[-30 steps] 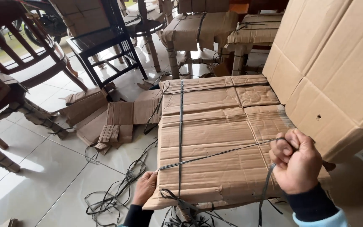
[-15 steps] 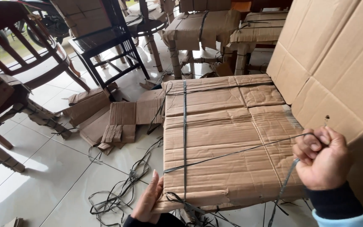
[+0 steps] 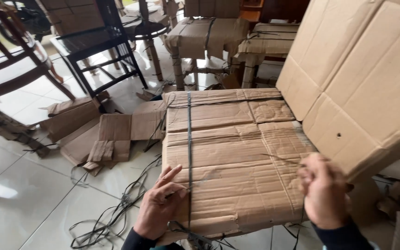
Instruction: The person secures cardboard protective wrapping onto a chair by wrapping black plastic strips around the back and seat and tying them into knots by hand.
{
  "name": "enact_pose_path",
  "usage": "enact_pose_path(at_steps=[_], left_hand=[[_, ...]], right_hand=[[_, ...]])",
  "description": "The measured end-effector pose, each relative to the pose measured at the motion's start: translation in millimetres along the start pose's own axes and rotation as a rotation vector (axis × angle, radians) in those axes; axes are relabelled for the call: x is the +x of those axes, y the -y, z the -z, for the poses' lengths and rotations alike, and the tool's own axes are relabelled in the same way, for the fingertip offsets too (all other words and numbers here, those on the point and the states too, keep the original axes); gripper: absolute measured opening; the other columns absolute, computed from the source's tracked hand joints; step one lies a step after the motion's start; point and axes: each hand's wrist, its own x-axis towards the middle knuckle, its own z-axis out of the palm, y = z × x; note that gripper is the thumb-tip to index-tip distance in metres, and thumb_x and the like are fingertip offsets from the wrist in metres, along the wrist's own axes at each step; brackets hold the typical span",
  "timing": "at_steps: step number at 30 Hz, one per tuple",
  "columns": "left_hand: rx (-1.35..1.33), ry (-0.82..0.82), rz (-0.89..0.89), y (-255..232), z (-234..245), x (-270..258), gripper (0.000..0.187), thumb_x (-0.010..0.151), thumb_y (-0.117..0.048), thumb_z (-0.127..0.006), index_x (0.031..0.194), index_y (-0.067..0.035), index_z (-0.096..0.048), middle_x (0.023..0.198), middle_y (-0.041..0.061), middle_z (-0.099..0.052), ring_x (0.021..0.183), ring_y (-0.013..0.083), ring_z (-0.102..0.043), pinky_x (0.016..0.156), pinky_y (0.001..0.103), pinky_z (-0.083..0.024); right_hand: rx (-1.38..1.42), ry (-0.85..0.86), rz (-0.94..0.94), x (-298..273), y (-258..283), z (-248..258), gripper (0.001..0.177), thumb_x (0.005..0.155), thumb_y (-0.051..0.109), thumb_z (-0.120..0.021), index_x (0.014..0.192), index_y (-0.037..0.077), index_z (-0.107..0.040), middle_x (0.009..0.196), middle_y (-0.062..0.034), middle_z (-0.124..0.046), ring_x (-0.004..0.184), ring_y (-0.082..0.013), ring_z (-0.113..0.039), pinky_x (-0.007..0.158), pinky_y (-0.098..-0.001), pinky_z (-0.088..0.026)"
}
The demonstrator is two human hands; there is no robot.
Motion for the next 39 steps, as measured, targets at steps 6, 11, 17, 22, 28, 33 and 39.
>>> enact_pose_path(at_steps=[6,11,17,22,28,33,39], left_hand=[[-0.14,-0.061,0.004,-10.7,-9.7,9.9,0.017,0.098,-0.013,-0.059,0.104,-0.007,-0.074,0.115,0.003,-0.08,0.142,0.0289,-0.054,0.124,0.047,-0.021],[-0.765,-0.388,0.362,-15.7,-9.7,13.6,0.024,0.104,-0.025,-0.055,0.094,-0.005,-0.064,0.074,0.014,-0.077,0.11,0.0284,-0.078,0.103,0.035,-0.051],[-0.594,-0.369,0.397,-7.1,-17.5,21.9,0.015,0.092,-0.014,-0.074,0.089,0.0,-0.08,0.078,0.008,-0.079,0.073,0.0127,-0.067,0.069,0.023,-0.052],[-0.469,-0.207,0.378,-20.2,-3.4,42.3,0.024,0.093,-0.027,-0.07,0.085,-0.007,-0.081,0.073,0.003,-0.078,0.077,0.0123,-0.069,0.083,0.027,-0.054],[-0.911,-0.073,0.361,7.5,12.5,55.8,0.023,0.096,-0.022,-0.07,0.095,0.0,-0.074,0.074,0.012,-0.074,0.083,0.0182,-0.072,0.087,0.027,-0.054],[-0.974,0.186,0.339,21.3,34.4,70.6,0.026,0.096,-0.022,-0.07,0.101,0.003,-0.074,0.091,0.017,-0.077,0.079,0.017,-0.071,0.089,0.028,-0.055],[-0.407,0.013,0.176,5.7,-11.2,78.4,0.016,0.095,-0.014,-0.072,0.08,-0.008,-0.075,0.069,0.0,-0.076,0.07,0.007,-0.068,0.087,0.022,-0.055]], right_hand=[[-1.211,0.364,-0.066,-20.0,10.2,-15.7,0.048,0.106,0.042,-0.034,0.08,0.017,-0.067,0.075,-0.0038,-0.076,0.065,-0.0209,-0.073,0.062,-0.0368,-0.059],[-1.866,0.46,0.217,-40.3,0.9,-15.3,0.03,0.103,0.046,-0.041,0.101,0.026,-0.062,0.073,-0.0081,-0.076,0.075,-0.0389,-0.075,0.064,-0.0563,-0.058],[-1.818,0.577,0.521,-65.1,20.9,-52.0,0.035,0.105,0.046,-0.051,0.077,0.025,-0.053,0.063,0.0047,-0.064,0.056,-0.0204,-0.067,0.045,-0.0431,-0.054],[-1.636,0.815,0.768,-39.3,0.8,-82.0,0.031,0.104,0.033,-0.054,0.076,0.021,-0.058,0.077,0.0004,-0.059,0.066,-0.0195,-0.06,0.052,-0.0386,-0.054],[-1.375,1.0,0.726,-12.7,-17.5,-105.5,0.035,0.101,0.038,-0.059,0.075,0.015,-0.064,0.087,-0.0008,-0.057,0.083,-0.0215,-0.06,0.061,-0.0432,-0.054],[-1.169,0.972,0.885,-12.6,-30.3,-111.1,0.033,0.098,0.034,-0.061,0.075,0.01,-0.062,0.1,-0.0008,-0.059,0.087,-0.0231,-0.059,0.069,-0.0406,-0.05],[-1.017,0.881,0.874,-23.0,-40.3,-109.3,0.025,0.096,0.028,-0.06,0.077,0.012,-0.063,0.092,0.0011,-0.065,0.083,-0.0198,-0.062,0.073,-0.0395,-0.048]])
